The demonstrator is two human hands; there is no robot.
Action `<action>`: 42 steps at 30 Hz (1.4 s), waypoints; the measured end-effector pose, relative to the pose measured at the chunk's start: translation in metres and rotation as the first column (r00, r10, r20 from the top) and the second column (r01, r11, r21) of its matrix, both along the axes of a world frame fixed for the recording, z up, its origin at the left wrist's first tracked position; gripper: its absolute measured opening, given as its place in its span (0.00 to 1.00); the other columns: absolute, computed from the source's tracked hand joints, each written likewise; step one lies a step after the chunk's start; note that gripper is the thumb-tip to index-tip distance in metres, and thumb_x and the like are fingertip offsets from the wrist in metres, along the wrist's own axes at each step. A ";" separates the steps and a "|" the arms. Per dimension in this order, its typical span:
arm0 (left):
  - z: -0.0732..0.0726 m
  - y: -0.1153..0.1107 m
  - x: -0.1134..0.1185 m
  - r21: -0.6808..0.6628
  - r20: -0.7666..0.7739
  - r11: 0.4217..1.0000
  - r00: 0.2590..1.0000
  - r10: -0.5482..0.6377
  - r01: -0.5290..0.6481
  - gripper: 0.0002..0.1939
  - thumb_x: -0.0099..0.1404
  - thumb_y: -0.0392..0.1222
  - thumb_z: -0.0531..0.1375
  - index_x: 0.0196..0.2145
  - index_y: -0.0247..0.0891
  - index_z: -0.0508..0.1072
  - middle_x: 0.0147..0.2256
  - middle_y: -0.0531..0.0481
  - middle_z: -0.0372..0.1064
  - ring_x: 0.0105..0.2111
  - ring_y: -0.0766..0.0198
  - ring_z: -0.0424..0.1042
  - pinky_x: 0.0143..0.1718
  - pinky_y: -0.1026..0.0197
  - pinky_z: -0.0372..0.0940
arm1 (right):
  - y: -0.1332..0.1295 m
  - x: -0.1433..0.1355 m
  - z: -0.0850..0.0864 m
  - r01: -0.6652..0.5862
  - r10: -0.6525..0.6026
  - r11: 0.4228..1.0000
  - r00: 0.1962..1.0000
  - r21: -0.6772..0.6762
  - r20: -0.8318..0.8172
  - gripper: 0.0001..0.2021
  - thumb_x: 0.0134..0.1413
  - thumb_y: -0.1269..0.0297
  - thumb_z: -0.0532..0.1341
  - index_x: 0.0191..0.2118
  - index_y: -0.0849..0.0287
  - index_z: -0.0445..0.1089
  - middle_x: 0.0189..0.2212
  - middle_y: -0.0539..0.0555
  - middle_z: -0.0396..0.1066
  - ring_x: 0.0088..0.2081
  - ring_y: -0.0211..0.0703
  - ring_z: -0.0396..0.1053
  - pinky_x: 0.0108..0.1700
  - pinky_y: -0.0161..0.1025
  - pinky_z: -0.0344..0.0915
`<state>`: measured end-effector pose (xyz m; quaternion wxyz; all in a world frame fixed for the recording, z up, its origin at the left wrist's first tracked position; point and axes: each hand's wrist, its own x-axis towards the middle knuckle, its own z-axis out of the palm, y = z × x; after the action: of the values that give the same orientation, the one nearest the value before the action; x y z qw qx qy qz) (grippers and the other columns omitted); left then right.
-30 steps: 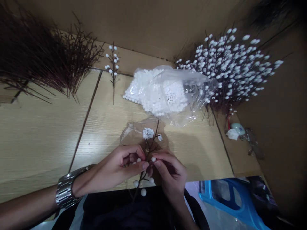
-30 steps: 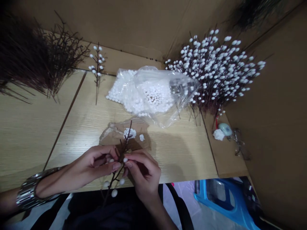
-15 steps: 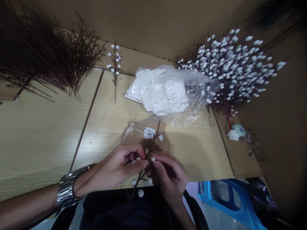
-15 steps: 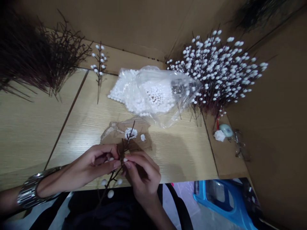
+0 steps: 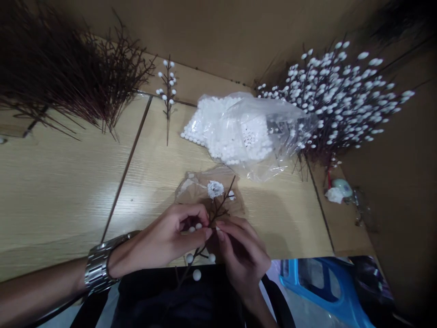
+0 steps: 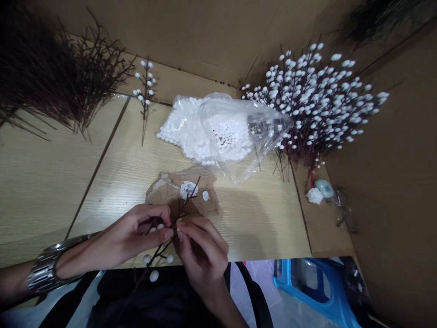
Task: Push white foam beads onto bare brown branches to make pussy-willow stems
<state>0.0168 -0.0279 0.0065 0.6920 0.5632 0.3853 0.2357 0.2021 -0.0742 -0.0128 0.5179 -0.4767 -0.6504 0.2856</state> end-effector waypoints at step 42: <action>0.000 -0.002 0.001 -0.151 0.118 0.988 0.992 0.047 -0.029 0.13 0.69 0.50 0.62 0.34 0.37 0.70 0.31 0.53 0.67 0.29 0.66 0.66 0.31 0.63 0.62 | 0.239 0.074 0.049 -0.159 0.155 0.987 0.866 -0.031 0.476 0.11 0.57 0.68 0.63 0.24 0.62 0.76 0.19 0.42 0.68 0.29 0.33 0.74 0.37 0.32 0.66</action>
<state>0.0183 -0.0296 0.0067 0.7496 0.4871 0.3697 0.2532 0.2762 0.1648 0.0361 0.3191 -0.4754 -0.7957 0.1974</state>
